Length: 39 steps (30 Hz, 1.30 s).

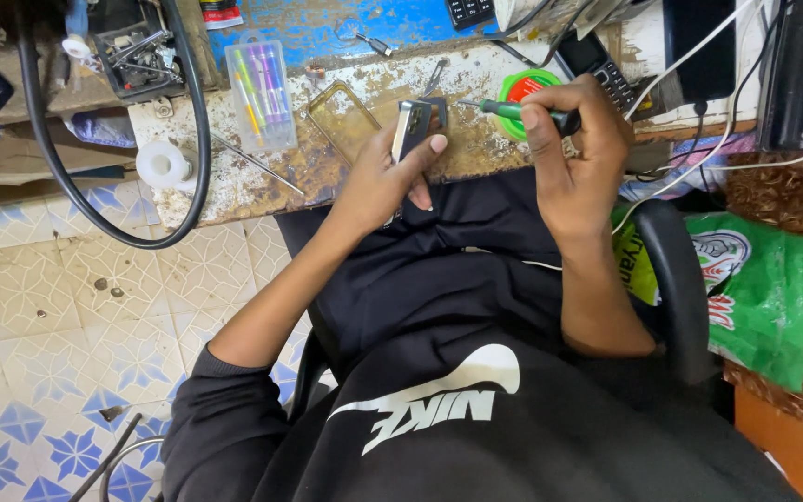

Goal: The person removes the back cover of a blue smartphone using a prying tool and a screwdriver. They carefully pry open the edges, unscrew internal components, and detach the back panel to expose the internal hardware.

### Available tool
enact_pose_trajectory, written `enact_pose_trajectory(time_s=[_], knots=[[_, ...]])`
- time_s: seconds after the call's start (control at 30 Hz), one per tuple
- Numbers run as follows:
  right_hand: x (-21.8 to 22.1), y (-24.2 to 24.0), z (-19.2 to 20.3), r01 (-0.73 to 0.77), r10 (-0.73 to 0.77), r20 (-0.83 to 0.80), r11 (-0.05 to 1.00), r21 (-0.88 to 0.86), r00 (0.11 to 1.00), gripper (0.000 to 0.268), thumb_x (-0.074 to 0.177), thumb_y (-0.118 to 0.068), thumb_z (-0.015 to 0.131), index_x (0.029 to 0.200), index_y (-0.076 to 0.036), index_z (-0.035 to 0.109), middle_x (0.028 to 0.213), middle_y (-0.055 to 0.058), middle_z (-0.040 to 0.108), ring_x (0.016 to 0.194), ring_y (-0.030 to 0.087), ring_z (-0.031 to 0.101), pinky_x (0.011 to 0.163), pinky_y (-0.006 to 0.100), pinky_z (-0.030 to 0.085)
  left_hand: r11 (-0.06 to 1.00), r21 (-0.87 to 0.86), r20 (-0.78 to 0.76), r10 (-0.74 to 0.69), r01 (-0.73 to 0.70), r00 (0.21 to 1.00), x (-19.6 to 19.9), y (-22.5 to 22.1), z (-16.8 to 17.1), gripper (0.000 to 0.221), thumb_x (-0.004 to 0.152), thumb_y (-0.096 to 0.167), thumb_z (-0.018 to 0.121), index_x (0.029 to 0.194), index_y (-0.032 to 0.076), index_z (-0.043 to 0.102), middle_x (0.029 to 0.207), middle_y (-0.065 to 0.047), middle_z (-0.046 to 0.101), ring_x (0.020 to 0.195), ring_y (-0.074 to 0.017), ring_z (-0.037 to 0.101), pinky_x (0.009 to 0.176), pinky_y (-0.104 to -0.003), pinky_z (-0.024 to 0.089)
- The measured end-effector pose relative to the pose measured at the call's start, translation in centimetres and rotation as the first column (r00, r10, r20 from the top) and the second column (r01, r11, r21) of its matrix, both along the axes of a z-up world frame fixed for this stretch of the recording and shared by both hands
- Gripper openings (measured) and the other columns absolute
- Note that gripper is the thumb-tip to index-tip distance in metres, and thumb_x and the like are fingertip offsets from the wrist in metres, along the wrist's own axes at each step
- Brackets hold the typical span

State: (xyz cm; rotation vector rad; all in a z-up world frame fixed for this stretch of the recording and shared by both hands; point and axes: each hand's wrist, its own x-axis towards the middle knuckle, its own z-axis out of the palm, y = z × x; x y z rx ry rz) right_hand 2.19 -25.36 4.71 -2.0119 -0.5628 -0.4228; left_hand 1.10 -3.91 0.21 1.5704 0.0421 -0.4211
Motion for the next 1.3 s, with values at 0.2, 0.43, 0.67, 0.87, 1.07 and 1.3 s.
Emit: enact_pose_trajectory(time_s=[0.2, 0.43, 0.67, 0.87, 1.07, 1.3], knots=[[-0.2, 0.2, 0.6, 0.003, -0.003, -0.002, 1.000, 0.008, 1.000, 0.023, 0.116, -0.017, 0.055, 0.106, 0.003, 0.061, 0.094, 0.015, 0.054, 0.084, 0.028, 0.052, 0.076, 0.039, 0.039, 0.995, 0.097, -0.020, -0.023, 0.024, 1.000, 0.2, 2.0, 1.6, 0.036, 0.098, 0.042, 0.057, 0.110, 0.009, 0.057, 0.060, -0.009, 0.068, 0.046, -0.0160, 0.068, 0.052, -0.022, 0.049], [-0.1, 0.4, 0.2, -0.009, 0.009, -0.011, 1.000, 0.013, 1.000, 0.023, 0.115, -0.018, 0.055, 0.106, 0.002, 0.061, 0.093, 0.013, 0.054, 0.084, 0.026, 0.052, 0.076, 0.038, 0.040, 0.972, 0.225, 0.058, 0.055, -0.067, 0.997, -0.7, 3.8, 3.2, 0.058, 0.096, 0.049, 0.055, 0.134, 0.006, 0.059, 0.086, 0.001, 0.076, 0.051, -0.0083, 0.068, 0.062, -0.020, 0.053], [-0.2, 1.5, -0.7, -0.001, 0.002, -0.044, 1.000, 0.025, 0.999, 0.012, 0.110, -0.011, 0.063, 0.109, 0.001, 0.066, 0.100, 0.013, 0.067, 0.092, 0.027, 0.064, 0.082, 0.036, 0.049, 0.996, 0.047, -0.137, -0.073, 0.080, 0.988, -3.1, 1.3, 2.7, 0.047, 0.096, 0.041, 0.057, 0.128, 0.007, 0.058, 0.101, -0.003, 0.078, 0.047, -0.0147, 0.067, 0.055, -0.023, 0.053], [0.3, 2.1, -2.7, -0.070, 0.073, -0.094, 0.997, 0.029, 0.993, 0.026, 0.103, 0.001, 0.062, 0.127, -0.006, 0.070, 0.096, 0.018, 0.072, 0.065, 0.025, 0.061, 0.066, 0.036, 0.051, 0.999, -0.050, -0.122, -0.029, 0.023, 0.992, -4.9, 1.2, -1.2, 0.043, 0.099, 0.025, 0.064, 0.132, -0.003, 0.061, 0.059, -0.018, 0.068, 0.043, -0.0222, 0.069, 0.045, -0.026, 0.052], [0.9, 2.4, -5.1, -0.230, 0.219, -0.211, 0.973, -0.028, 0.953, 0.048, 0.090, 0.007, 0.050, 0.135, -0.005, 0.062, 0.104, 0.019, 0.059, 0.083, 0.042, 0.062, 0.081, 0.052, 0.053, 0.988, -0.113, -0.081, 0.093, -0.102, 0.992, -5.7, 2.8, -1.0, 0.042, 0.101, 0.021, 0.062, 0.133, -0.005, 0.059, 0.110, -0.027, 0.073, 0.049, -0.0207, 0.070, 0.048, -0.031, 0.060], [1.7, 2.9, -8.8, -0.221, 0.180, -0.153, 0.921, -0.321, 0.972, 0.035, 0.087, 0.004, 0.069, 0.117, -0.013, 0.069, 0.088, 0.010, 0.054, 0.083, 0.043, 0.063, 0.076, 0.050, 0.051, 0.961, -0.157, 0.029, 0.235, -0.228, 0.971, -6.1, 4.3, -1.5, 0.039, 0.103, 0.019, 0.060, 0.132, -0.006, 0.058, 0.110, -0.023, 0.072, 0.050, -0.0223, 0.070, 0.047, -0.031, 0.059]])
